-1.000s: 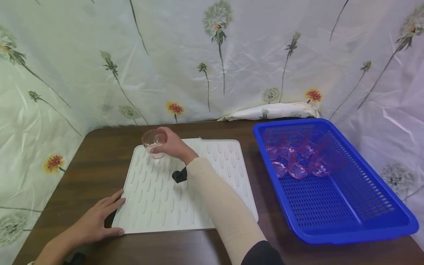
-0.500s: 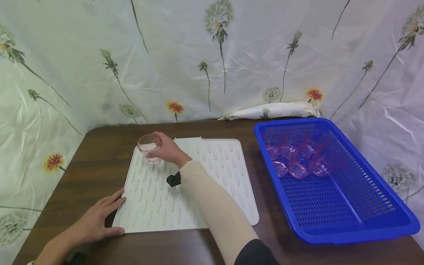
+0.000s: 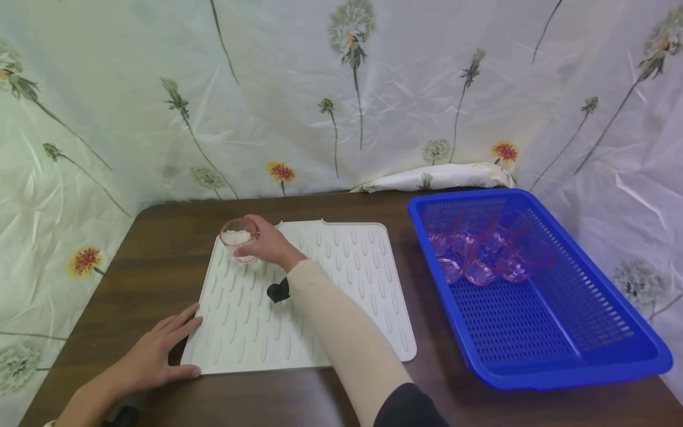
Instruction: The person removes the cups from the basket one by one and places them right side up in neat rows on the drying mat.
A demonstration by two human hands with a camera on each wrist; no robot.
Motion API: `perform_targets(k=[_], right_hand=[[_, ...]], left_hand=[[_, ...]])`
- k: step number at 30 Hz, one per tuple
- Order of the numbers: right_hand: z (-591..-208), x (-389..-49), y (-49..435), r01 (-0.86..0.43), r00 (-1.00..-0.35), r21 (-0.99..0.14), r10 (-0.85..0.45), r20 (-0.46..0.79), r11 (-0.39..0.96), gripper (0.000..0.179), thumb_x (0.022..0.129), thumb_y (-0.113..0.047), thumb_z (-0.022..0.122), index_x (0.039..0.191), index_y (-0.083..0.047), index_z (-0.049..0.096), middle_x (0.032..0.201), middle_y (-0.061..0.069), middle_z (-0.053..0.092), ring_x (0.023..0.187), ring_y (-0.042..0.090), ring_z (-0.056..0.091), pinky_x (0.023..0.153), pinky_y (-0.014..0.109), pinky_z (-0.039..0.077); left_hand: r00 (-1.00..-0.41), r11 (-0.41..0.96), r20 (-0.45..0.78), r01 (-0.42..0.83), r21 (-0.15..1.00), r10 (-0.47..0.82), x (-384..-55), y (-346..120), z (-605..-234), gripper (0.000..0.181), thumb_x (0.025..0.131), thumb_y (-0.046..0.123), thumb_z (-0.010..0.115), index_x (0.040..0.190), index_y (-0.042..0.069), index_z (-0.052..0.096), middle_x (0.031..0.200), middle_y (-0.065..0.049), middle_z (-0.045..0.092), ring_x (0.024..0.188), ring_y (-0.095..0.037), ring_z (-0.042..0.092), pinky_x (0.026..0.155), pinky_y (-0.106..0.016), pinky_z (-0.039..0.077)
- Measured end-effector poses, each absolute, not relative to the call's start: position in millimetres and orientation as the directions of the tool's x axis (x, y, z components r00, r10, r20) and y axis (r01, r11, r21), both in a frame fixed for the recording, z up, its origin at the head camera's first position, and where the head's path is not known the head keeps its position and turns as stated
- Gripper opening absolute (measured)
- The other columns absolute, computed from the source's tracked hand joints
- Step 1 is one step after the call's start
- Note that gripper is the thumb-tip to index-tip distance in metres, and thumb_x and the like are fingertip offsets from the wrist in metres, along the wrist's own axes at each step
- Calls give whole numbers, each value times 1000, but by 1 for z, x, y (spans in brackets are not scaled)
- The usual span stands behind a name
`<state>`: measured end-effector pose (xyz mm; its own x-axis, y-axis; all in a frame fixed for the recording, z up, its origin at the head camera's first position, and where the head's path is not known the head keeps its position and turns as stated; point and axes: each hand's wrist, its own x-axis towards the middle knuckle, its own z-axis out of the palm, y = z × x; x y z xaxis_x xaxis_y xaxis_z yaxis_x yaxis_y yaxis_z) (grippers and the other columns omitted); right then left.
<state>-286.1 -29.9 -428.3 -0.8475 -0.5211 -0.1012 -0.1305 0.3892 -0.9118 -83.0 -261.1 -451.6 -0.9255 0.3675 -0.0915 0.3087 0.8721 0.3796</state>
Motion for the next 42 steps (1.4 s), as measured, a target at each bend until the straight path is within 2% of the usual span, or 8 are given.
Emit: perform_targets(k=[12,18,26,30,37,42], right_hand=[[-436,-286,-31,-120,-852,-914,-513,-105,387,77,87,-22,78,151,-18,36,151,8,49,142,24,45,110,43,45],[-435,-285,-30,-136,-841,-907,-530,-107,399,81,87,-20,76,154,-18,31,154,9,44,143,26,42,112,43,42],[-426,-286,-19,-169,-812,-882,-569,-128,441,91,84,-14,76,157,-15,22,160,9,33,146,29,38,113,45,41],[-410,-290,-4,-255,-798,-810,-588,-132,529,96,85,-17,76,160,-15,15,163,7,28,149,27,32,116,46,38],[-366,-294,35,-413,-790,-636,-604,-107,652,93,88,-23,74,160,-14,15,166,6,20,153,25,23,120,45,31],[-352,-288,60,-488,-784,-509,-613,-103,709,91,90,-24,72,160,-15,14,166,10,18,154,28,22,119,47,31]], left_hand=[[-927,873,-91,306,379,365,-82,-261,-451,92,73,56,80,144,5,51,159,-16,36,134,-43,45,97,-63,44],[-922,861,-59,334,383,383,-81,-260,-450,92,74,58,79,143,4,52,158,-17,38,132,-43,47,94,-63,46],[-918,862,-65,339,377,390,-81,-257,-449,92,73,58,79,143,5,52,158,-16,37,133,-42,46,95,-62,46],[-918,862,-63,341,375,391,-82,-256,-450,92,73,59,79,143,5,52,158,-16,38,133,-42,46,95,-62,46],[-922,874,-102,312,373,373,-82,-257,-445,93,72,58,80,144,6,51,159,-16,36,134,-42,44,96,-65,44],[-923,876,-109,307,372,370,-82,-258,-446,94,72,59,80,144,5,51,159,-16,36,135,-42,44,96,-64,44]])
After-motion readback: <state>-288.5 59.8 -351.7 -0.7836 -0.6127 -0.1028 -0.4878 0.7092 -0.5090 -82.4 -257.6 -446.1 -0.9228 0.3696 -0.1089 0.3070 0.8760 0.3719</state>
